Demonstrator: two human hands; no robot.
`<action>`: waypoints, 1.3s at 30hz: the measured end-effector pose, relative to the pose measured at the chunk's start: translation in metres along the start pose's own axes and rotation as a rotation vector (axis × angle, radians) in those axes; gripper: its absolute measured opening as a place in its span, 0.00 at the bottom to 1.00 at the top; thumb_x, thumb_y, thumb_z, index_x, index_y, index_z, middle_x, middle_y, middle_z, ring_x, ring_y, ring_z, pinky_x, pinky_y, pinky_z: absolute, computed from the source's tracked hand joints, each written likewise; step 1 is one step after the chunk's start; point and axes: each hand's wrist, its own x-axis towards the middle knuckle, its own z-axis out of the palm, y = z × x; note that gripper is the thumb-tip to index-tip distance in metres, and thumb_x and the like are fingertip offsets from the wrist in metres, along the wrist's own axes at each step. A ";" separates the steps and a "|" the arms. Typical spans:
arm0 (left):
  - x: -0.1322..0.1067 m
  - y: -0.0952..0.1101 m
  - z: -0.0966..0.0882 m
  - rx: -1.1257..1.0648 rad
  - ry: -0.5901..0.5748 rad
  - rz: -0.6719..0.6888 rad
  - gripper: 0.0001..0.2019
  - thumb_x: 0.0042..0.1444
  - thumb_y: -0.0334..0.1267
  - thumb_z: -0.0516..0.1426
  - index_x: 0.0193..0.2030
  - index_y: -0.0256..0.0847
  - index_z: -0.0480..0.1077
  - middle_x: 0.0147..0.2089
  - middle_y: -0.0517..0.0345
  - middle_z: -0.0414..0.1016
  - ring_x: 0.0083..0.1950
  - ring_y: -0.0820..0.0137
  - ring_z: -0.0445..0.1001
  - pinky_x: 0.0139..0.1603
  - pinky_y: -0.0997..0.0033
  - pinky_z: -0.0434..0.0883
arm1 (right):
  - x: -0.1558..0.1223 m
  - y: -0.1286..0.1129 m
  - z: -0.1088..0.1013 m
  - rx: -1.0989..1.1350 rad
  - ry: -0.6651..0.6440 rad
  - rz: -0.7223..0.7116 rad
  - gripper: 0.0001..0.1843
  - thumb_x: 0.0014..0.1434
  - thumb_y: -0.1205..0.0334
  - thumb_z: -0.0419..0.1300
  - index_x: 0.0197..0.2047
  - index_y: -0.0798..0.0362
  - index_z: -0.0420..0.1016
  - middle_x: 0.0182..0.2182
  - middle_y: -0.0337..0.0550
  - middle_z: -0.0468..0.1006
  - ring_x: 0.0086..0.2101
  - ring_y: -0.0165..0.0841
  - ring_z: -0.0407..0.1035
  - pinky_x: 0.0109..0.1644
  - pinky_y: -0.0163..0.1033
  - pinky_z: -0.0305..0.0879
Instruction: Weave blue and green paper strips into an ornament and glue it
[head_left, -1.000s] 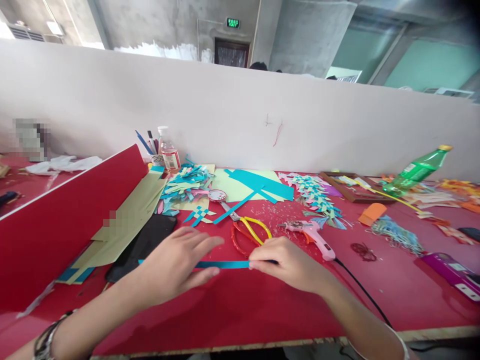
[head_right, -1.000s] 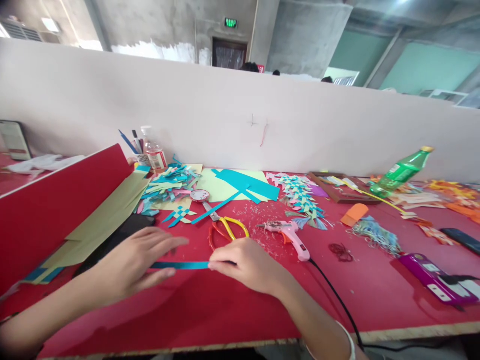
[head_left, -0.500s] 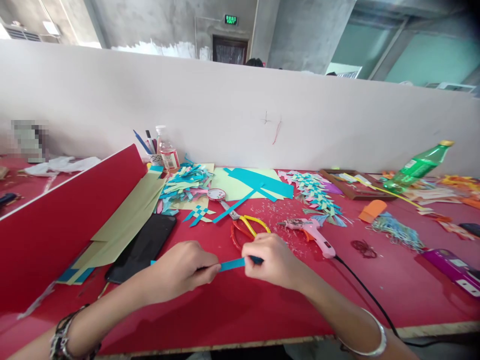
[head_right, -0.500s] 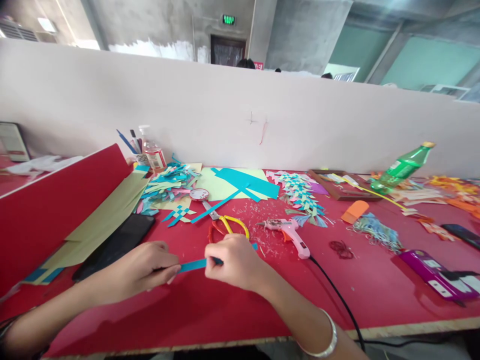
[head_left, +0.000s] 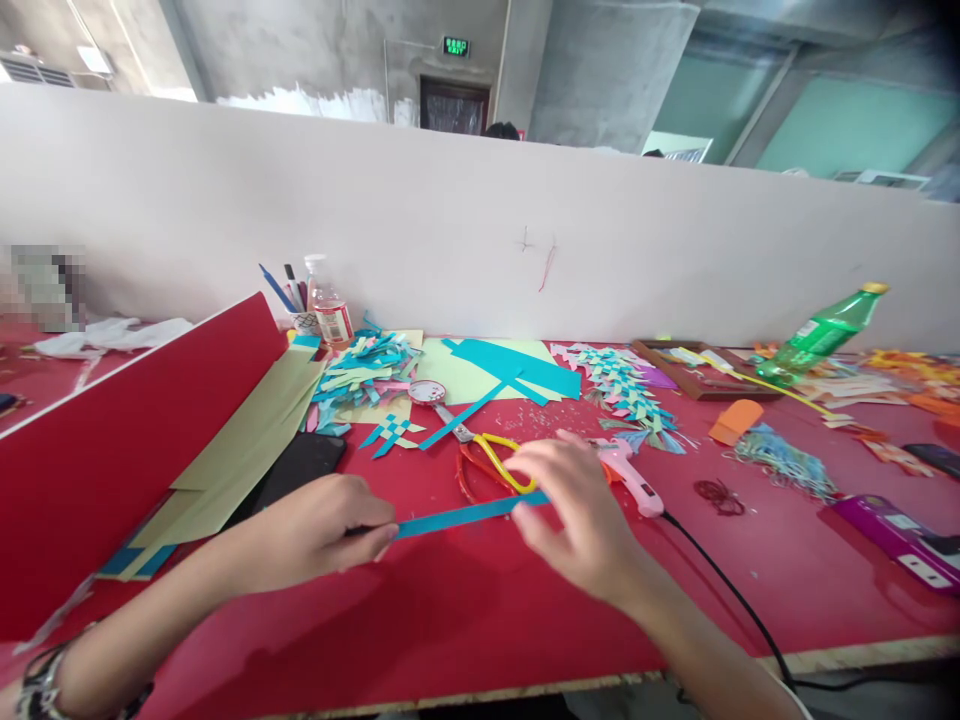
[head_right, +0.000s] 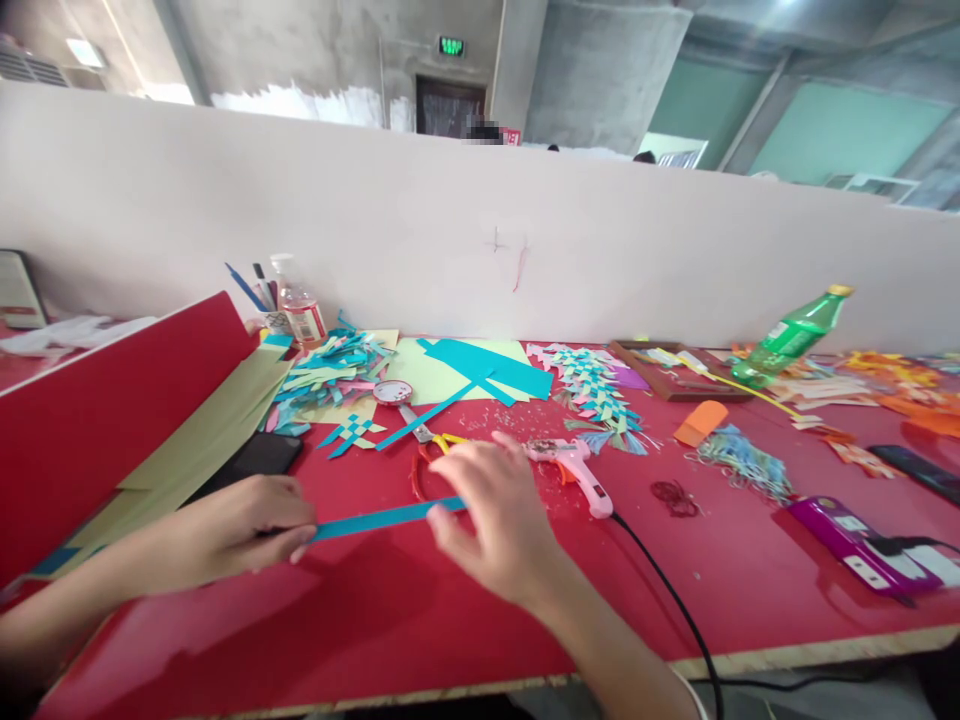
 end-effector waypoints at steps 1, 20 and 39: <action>0.004 0.006 0.001 0.000 -0.048 0.007 0.15 0.57 0.34 0.45 0.21 0.39 0.62 0.18 0.63 0.63 0.22 0.78 0.61 0.25 0.80 0.56 | 0.003 -0.011 0.002 0.004 -0.094 -0.041 0.14 0.53 0.58 0.54 0.44 0.51 0.65 0.40 0.45 0.71 0.43 0.36 0.63 0.56 0.49 0.43; -0.007 -0.019 0.008 0.595 0.202 0.072 0.11 0.54 0.30 0.46 0.22 0.40 0.59 0.17 0.65 0.60 0.18 0.76 0.56 0.24 0.72 0.52 | 0.003 -0.006 0.000 0.385 -0.423 0.210 0.18 0.61 0.61 0.44 0.20 0.54 0.62 0.17 0.35 0.66 0.25 0.26 0.62 0.33 0.32 0.55; 0.051 -0.027 0.008 -0.782 0.584 -0.389 0.17 0.56 0.46 0.46 0.26 0.35 0.64 0.23 0.63 0.63 0.17 0.82 0.57 0.19 0.79 0.59 | -0.003 -0.013 0.063 1.394 -0.533 0.626 0.18 0.57 0.49 0.47 0.27 0.56 0.63 0.14 0.33 0.67 0.14 0.23 0.61 0.22 0.31 0.58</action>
